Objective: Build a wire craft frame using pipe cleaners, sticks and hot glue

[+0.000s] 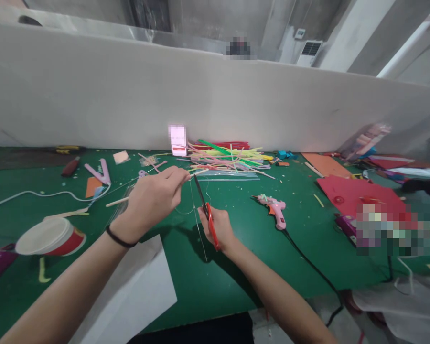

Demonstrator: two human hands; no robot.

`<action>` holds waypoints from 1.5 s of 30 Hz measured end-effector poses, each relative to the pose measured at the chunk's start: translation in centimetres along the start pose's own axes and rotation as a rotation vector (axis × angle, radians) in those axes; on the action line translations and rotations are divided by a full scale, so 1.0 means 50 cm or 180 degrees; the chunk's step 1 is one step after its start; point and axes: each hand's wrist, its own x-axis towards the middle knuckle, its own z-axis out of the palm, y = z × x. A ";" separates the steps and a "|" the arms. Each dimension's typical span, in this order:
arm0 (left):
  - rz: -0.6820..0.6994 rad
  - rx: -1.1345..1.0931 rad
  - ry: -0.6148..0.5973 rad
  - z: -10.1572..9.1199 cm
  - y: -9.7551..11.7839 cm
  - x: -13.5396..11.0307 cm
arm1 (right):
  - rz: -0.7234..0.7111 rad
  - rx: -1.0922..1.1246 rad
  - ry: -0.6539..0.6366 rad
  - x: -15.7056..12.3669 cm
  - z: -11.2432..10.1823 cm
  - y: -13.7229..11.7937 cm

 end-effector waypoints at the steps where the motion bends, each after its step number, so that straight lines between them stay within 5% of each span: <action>1: 0.0010 -0.0101 -0.0043 -0.002 -0.002 0.002 | -0.0003 -0.0019 -0.0001 0.000 0.000 0.000; 8: -0.0371 -0.0967 -0.0382 -0.024 -0.009 0.019 | -0.0061 -0.0095 -0.0019 -0.003 -0.001 0.001; 14: -0.0605 -0.1667 -0.1154 -0.034 -0.034 0.041 | -0.0050 -0.0071 -0.0045 -0.002 0.007 0.000; 19: -0.0277 -0.0048 -0.0247 -0.011 -0.004 0.022 | 0.0082 -0.0006 -0.0028 0.000 0.007 -0.008; 23: 0.0115 0.0628 -0.0401 0.008 0.011 0.018 | 0.0230 -0.0058 -0.0127 -0.004 0.001 -0.011; 26: 0.0318 0.0126 -0.0582 0.004 -0.001 0.036 | 0.0131 -0.0169 -0.0083 -0.004 0.000 -0.009; 29: 0.0063 -0.0607 -0.0777 -0.012 -0.019 0.062 | 0.0048 -0.0181 0.0038 -0.002 0.003 -0.004; 35: -0.0422 -0.1787 -0.2030 -0.026 -0.042 0.090 | 0.0045 -0.0192 0.0123 0.002 0.008 0.008; 37: -0.0363 -0.1184 -0.1761 -0.017 -0.033 0.082 | 0.0151 -0.0186 0.0132 0.006 0.008 0.006; 41: 0.0008 0.0558 -0.0473 0.007 0.004 0.051 | 0.0439 -0.0078 0.0053 0.012 0.004 -0.006; 45: 0.0581 0.0964 -0.0437 0.025 0.020 0.038 | 0.0594 0.0052 -0.0088 0.009 0.001 -0.006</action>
